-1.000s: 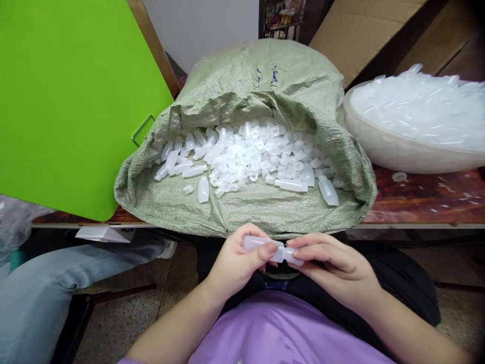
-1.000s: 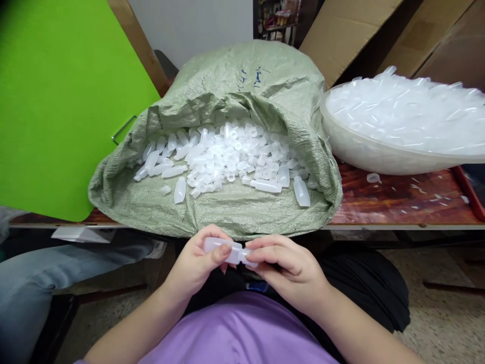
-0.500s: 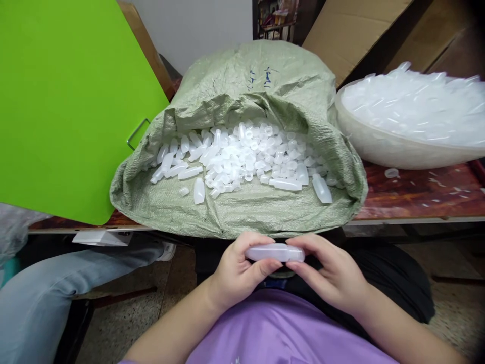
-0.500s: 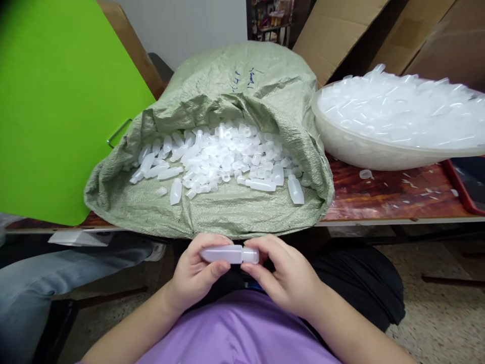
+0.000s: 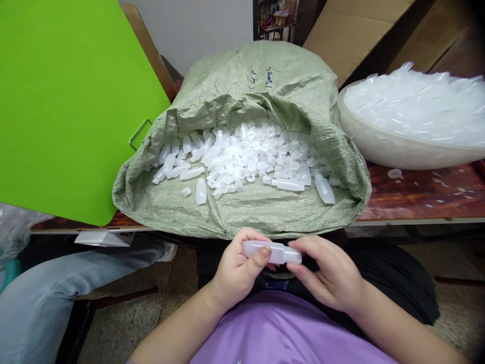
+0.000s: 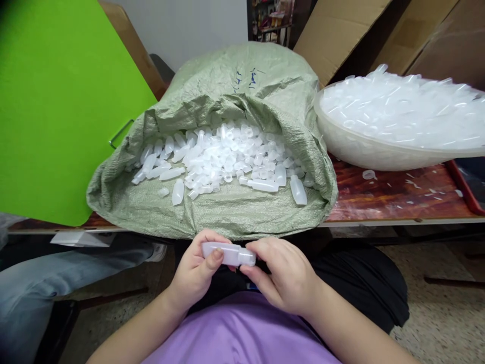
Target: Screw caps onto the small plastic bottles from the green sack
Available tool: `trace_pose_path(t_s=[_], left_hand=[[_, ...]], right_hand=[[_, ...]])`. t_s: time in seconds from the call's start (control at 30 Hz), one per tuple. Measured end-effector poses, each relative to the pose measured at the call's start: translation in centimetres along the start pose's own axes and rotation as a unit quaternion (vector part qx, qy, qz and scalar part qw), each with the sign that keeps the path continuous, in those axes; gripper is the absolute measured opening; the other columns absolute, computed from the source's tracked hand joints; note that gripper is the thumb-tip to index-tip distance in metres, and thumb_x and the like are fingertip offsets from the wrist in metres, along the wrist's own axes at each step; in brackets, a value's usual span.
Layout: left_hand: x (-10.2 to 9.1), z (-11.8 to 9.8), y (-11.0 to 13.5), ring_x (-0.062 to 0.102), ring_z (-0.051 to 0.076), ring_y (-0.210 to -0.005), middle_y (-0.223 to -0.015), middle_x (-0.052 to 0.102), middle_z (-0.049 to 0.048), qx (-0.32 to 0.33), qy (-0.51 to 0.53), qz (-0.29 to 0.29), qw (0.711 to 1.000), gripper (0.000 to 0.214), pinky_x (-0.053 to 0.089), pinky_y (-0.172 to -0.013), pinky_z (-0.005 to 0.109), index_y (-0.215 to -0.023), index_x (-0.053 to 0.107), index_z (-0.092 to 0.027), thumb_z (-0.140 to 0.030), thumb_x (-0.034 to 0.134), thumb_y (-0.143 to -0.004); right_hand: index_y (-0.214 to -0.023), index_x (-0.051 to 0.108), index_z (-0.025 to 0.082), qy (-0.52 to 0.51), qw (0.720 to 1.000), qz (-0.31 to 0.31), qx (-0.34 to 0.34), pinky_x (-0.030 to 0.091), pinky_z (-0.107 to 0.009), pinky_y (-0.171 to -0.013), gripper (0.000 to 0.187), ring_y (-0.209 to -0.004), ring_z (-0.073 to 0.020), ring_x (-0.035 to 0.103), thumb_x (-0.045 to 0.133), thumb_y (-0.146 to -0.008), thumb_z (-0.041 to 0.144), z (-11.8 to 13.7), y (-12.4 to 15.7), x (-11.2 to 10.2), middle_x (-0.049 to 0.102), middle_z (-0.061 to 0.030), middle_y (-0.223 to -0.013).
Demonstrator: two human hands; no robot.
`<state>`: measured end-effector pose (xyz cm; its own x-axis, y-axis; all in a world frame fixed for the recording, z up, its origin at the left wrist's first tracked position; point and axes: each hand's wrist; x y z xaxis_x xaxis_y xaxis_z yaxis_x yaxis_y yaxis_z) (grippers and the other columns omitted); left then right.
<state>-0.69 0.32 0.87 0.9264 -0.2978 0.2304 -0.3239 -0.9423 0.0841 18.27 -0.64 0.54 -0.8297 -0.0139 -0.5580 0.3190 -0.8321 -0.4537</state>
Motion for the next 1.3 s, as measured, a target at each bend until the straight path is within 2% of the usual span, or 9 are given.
trace_pose_path(t_s=[0.4, 0.57, 0.73, 0.83, 0.97, 1.03, 1.1, 1.2, 1.3], left_hand=[[-1.6, 1.8, 0.3, 0.057, 0.009, -0.052, -0.061, 0.062, -0.0009, -0.165, 0.024, 0.013, 0.986, 0.033, 0.045, -0.053, 0.021, -0.079, 0.047, -0.016, -0.043, 0.064, -0.075], [-1.7, 5.7, -0.7, 0.050, 0.007, -0.042, -0.064, 0.062, 0.0034, -0.328, 0.054, 0.025, 0.943, 0.041, 0.040, -0.044, 0.021, -0.083, 0.055, -0.012, -0.052, 0.057, -0.076], [-1.1, 7.7, -2.6, 0.062, 0.015, -0.086, -0.116, 0.059, 0.0111, -0.299, 0.097, -0.028, 0.949, 0.040, 0.048, -0.071, 0.025, -0.108, 0.056, -0.017, -0.031, 0.066, -0.072], [-1.7, 5.5, -2.7, 0.048, 0.023, -0.117, -0.132, 0.049, 0.0109, -0.272, -0.003, 0.096, 0.958, 0.050, 0.043, -0.089, 0.033, -0.116, 0.056, -0.020, -0.027, 0.070, -0.068], [-4.0, -0.8, -1.5, 0.060, 0.018, -0.098, -0.106, 0.066, 0.0095, -0.251, -0.111, 0.312, 0.909, 0.043, 0.045, -0.087, 0.033, -0.121, 0.053, -0.018, -0.033, 0.057, -0.081], [-5.9, -4.3, -1.4, 0.062, 0.015, -0.083, -0.090, 0.069, 0.0062, -0.188, -0.225, 0.268, 0.918, 0.033, 0.047, -0.080, 0.029, -0.109, 0.061, -0.017, -0.036, 0.050, -0.085], [-8.2, -7.1, -2.1, 0.061, 0.016, -0.081, -0.086, 0.068, 0.0056, -0.093, -0.370, 0.080, 0.921, 0.032, 0.047, -0.078, 0.029, -0.099, 0.063, -0.016, -0.040, 0.045, -0.087], [-11.4, -9.4, -4.3, 0.058, 0.022, -0.094, -0.107, 0.062, 0.0092, -0.005, -0.602, -0.141, 0.786, 0.041, 0.044, -0.086, 0.036, -0.112, 0.058, -0.017, -0.044, 0.043, -0.085], [-12.7, -9.7, -6.3, 0.054, 0.031, -0.101, -0.109, 0.060, 0.0145, -0.049, -0.744, -0.129, 0.654, 0.058, 0.042, -0.087, 0.041, -0.118, 0.055, -0.014, -0.054, 0.048, -0.077]], right_hand=[[-0.086, 0.059, 0.018, 0.001, 0.965, 0.200, 0.167, 0.044, -0.024, -0.056, 0.024, -0.064, -0.0133, 0.056, 0.043, -0.090, 0.035, 0.3, 0.1, 1.0, 0.060, -0.0022, -0.073], [-0.106, 0.057, 0.016, 0.158, 0.980, 0.097, 0.072, 0.045, -0.027, -0.063, 0.030, -0.071, -0.0163, 0.060, 0.044, -0.089, 0.036, -0.3, -2.8, -1.2, 0.062, -0.0047, -0.078], [-0.101, 0.059, 0.018, 0.310, 0.940, 0.092, 0.105, 0.044, -0.030, -0.068, 0.023, -0.083, -0.0211, 0.060, 0.042, -0.089, 0.028, -1.7, -10.2, 0.1, 0.062, -0.0085, -0.096], [-0.107, 0.057, 0.018, 0.376, 0.909, 0.159, 0.084, 0.043, -0.030, -0.068, 0.025, -0.089, -0.0236, 0.059, 0.043, -0.089, 0.027, -2.6, -13.9, 2.1, 0.059, -0.0105, -0.102], [-0.107, 0.055, 0.016, 0.413, 0.881, 0.218, 0.069, 0.042, -0.031, -0.065, 0.024, -0.086, -0.0249, 0.059, 0.045, -0.087, 0.025, -3.6, -16.2, 3.7, 0.056, -0.0133, -0.103], [-0.107, 0.054, 0.014, 0.414, 0.880, 0.220, 0.070, 0.042, -0.032, -0.065, 0.024, -0.085, -0.0255, 0.059, 0.044, -0.087, 0.023, -4.1, -16.6, 4.0, 0.056, -0.0142, -0.101], [-0.107, 0.053, 0.013, 0.419, 0.878, 0.219, 0.072, 0.042, -0.032, -0.065, 0.024, -0.086, -0.0263, 0.059, 0.044, -0.087, 0.024, -4.3, -16.7, 4.0, 0.057, -0.0147, -0.100], [-0.105, 0.054, 0.012, 0.428, 0.875, 0.215, 0.077, 0.042, -0.032, -0.066, 0.024, -0.086, -0.0272, 0.060, 0.043, -0.087, 0.024, -4.2, -16.7, 3.8, 0.058, -0.0154, -0.098], [-0.101, 0.055, 0.010, 0.435, 0.873, 0.206, 0.078, 0.042, -0.033, -0.067, 0.025, -0.087, -0.0280, 0.060, 0.043, -0.087, 0.027, -3.9, -16.3, 3.6, 0.060, -0.0167, -0.098]])
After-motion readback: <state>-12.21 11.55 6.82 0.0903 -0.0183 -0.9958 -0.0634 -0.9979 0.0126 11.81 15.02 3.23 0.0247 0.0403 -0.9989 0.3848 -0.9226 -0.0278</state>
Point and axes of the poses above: each hand's wrist, its own y-axis away from the middle knuckle, its own x-axis out of the palm, z = x × y
